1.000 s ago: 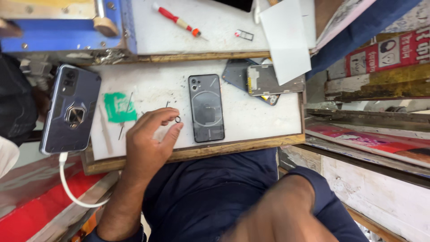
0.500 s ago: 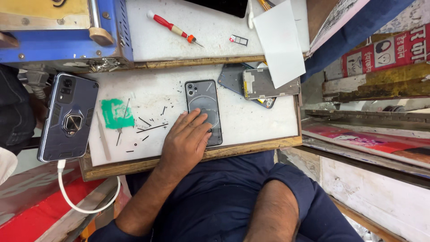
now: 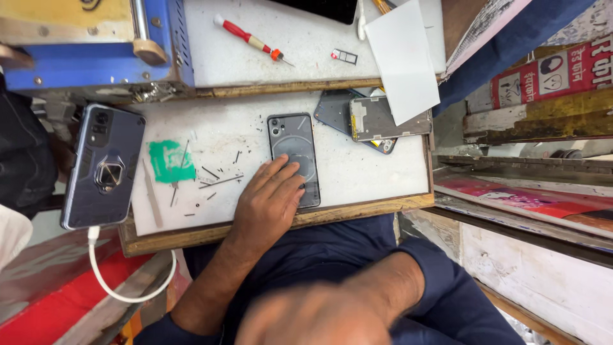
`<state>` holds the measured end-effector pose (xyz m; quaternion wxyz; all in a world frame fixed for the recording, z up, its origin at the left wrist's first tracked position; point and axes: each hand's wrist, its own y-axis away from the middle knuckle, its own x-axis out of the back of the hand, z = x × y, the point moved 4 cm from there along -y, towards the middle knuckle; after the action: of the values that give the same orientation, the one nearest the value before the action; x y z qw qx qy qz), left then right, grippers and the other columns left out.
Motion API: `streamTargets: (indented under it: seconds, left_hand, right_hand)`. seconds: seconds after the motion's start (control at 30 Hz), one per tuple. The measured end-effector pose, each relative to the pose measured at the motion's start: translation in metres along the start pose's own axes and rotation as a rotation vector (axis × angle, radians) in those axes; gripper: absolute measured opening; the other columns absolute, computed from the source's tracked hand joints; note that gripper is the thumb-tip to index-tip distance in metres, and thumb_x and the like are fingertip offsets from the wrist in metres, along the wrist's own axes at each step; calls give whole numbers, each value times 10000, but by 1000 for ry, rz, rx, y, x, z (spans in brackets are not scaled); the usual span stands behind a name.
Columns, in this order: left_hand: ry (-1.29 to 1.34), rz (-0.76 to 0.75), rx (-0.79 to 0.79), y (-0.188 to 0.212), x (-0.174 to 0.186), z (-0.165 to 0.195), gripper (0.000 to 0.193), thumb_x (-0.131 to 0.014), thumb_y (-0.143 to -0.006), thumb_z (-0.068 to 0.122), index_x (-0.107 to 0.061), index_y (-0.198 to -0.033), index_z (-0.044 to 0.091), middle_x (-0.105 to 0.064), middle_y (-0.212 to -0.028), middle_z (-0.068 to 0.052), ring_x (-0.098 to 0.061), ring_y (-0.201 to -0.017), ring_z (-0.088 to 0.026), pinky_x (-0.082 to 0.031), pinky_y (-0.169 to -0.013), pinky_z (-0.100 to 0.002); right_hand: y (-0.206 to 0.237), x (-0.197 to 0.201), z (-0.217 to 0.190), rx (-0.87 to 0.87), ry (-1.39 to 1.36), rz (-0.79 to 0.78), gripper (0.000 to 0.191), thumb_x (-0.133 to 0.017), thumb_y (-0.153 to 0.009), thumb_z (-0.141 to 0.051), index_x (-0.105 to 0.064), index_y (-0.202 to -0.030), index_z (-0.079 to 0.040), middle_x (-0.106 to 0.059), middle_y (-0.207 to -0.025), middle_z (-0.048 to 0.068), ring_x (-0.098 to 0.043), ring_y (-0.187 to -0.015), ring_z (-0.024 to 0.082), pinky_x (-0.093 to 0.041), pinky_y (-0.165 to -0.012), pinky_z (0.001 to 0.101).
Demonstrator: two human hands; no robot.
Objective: The person applies adhesive to a transparent phone back cover and carefully aligns it onto a disassembled smartphone chassis. They use a small tool to press the edges and ensure proper seating, then wipe the surface with a cloth. The person handles screws and small parts on the workbench throughout the process.
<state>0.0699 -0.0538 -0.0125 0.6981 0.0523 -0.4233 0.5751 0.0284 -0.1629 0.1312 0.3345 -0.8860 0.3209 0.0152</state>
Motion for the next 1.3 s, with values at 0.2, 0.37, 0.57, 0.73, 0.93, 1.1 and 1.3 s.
streamTargets:
  seconds: [0.2, 0.37, 0.57, 0.73, 0.93, 1.1, 1.3]
  left_hand:
    - [64, 116, 162, 4, 24, -13, 249, -796, -854, 43, -709, -1086, 19, -721, -1142, -139, -678, -1134, -335, -552, -990, -434]
    - [-7, 112, 273, -7, 37, -31, 251, -796, -861, 48, -709, -1096, 33, -731, -1121, -132, -687, -1059, -338, -548, -929, -427]
    - [-8, 97, 275, -30, 33, -41, 258, -794, -870, 65, -702, -1109, 33, -734, -1152, -130, -698, -1039, -336, -562, -886, -417]
    - [17, 44, 350, -38, 30, -52, 253, -794, -878, 70, -701, -1111, 37, -734, -1137, -127, -710, -1004, -329, -579, -815, -392]
    - [-78, 9, 268, -48, 29, -55, 246, -795, -862, 97, -730, -1096, 55, -728, -1115, -126, -687, -1004, -349, -555, -868, -438]
    - [-123, -110, 316, -57, 24, -59, 242, -792, -859, 138, -757, -1091, 77, -727, -1098, -119, -662, -1011, -345, -536, -888, -445]
    - [-91, -131, 316, -58, 26, -60, 323, -801, -843, 147, -750, -1152, 68, -723, -1123, -130, -657, -1027, -348, -530, -890, -440]
  right_hand:
    - [53, 78, 44, -313, 1074, 314, 134, -699, -910, -26, -689, -1034, -73, -744, -1169, 75, -704, -1211, 302, -547, -1112, 438]
    - [82, 96, 61, -521, 1351, 154, 498, -839, -794, -198, -696, -1264, -120, -607, -1436, 95, -405, -1447, 424, -365, -1168, 543]
    - [85, 96, 78, -600, 1460, 85, 552, -874, -778, -338, -701, -1283, -197, -572, -1481, 28, -357, -1483, 414, -311, -1184, 611]
    - [85, 98, 80, -648, 1434, 50, 606, -871, -764, -429, -691, -1293, -194, -559, -1486, 35, -348, -1484, 408, -293, -1183, 634]
    - [84, 98, 81, -677, 1423, 36, 642, -878, -731, -465, -684, -1283, -199, -545, -1485, 38, -340, -1475, 399, -276, -1181, 643]
    - [86, 98, 82, -665, 1429, 46, 646, -887, -726, -465, -685, -1281, -204, -539, -1487, 37, -350, -1476, 377, -276, -1192, 637]
    - [88, 98, 83, -665, 1430, 53, 648, -890, -717, -471, -689, -1273, -206, -542, -1483, 37, -362, -1471, 362, -280, -1192, 632]
